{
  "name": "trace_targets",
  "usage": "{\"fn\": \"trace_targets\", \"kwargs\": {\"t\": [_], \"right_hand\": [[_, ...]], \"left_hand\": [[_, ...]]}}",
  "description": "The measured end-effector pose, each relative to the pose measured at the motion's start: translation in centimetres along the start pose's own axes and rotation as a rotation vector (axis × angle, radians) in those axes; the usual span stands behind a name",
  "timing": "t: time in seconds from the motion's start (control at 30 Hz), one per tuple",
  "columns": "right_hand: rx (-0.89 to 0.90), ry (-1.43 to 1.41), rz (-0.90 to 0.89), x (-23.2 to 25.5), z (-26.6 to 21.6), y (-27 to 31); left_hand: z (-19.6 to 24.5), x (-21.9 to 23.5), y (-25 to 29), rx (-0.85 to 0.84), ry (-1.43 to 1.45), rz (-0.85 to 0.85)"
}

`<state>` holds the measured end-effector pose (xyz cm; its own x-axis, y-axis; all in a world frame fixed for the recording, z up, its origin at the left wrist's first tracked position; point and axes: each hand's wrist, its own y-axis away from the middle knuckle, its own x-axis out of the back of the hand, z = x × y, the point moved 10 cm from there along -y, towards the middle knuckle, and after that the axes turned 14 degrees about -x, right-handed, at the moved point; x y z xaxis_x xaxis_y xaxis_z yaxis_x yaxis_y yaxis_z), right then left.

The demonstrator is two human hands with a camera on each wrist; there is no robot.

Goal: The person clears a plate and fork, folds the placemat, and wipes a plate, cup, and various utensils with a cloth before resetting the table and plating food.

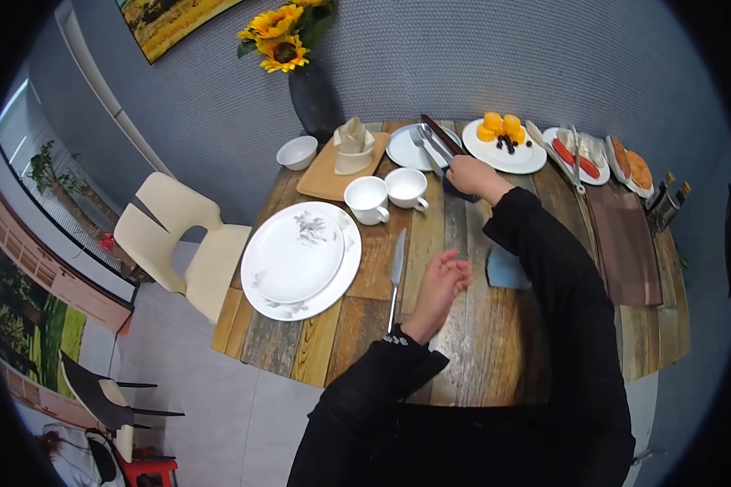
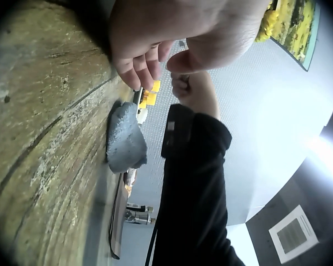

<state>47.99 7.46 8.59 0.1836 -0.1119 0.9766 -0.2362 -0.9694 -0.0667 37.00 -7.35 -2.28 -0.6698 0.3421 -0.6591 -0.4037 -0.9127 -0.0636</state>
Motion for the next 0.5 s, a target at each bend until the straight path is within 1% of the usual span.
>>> {"fn": "trace_targets", "kwargs": {"t": [0.03, 0.1, 0.13, 0.17, 0.23, 0.4, 0.5], "right_hand": [[0.011, -0.001, 0.009, -0.2, -0.6, -1.0], [-0.031, 0.057, -0.022, -0.9, -1.3, -2.5], [-0.026, 0.119, -0.067, -1.6, -1.7, -3.2], [-0.019, 0.117, -0.064, -1.9, -2.1, -4.0], [-0.085, 0.130, -0.085, -3.0, -2.1, -5.4], [-0.096, 0.167, -0.113, -4.0, -2.7, -7.0], [-0.090, 0.186, -0.076, -4.3, -3.0, -7.6]], "left_hand": [[0.2, 0.0, 0.0, -0.014, -0.003, 0.000], [0.1, 0.1, 0.1, 0.012, 0.026, 0.021], [0.0, 0.3, 0.0, 0.009, 0.042, 0.026], [0.1, 0.4, 0.0, 0.001, 0.039, 0.028], [-0.1, 0.6, 0.1, 0.018, 0.052, 0.043], [-0.1, 0.8, 0.1, 0.023, 0.061, 0.067], [0.0, 0.8, 0.0, 0.026, 0.073, 0.067]]}}
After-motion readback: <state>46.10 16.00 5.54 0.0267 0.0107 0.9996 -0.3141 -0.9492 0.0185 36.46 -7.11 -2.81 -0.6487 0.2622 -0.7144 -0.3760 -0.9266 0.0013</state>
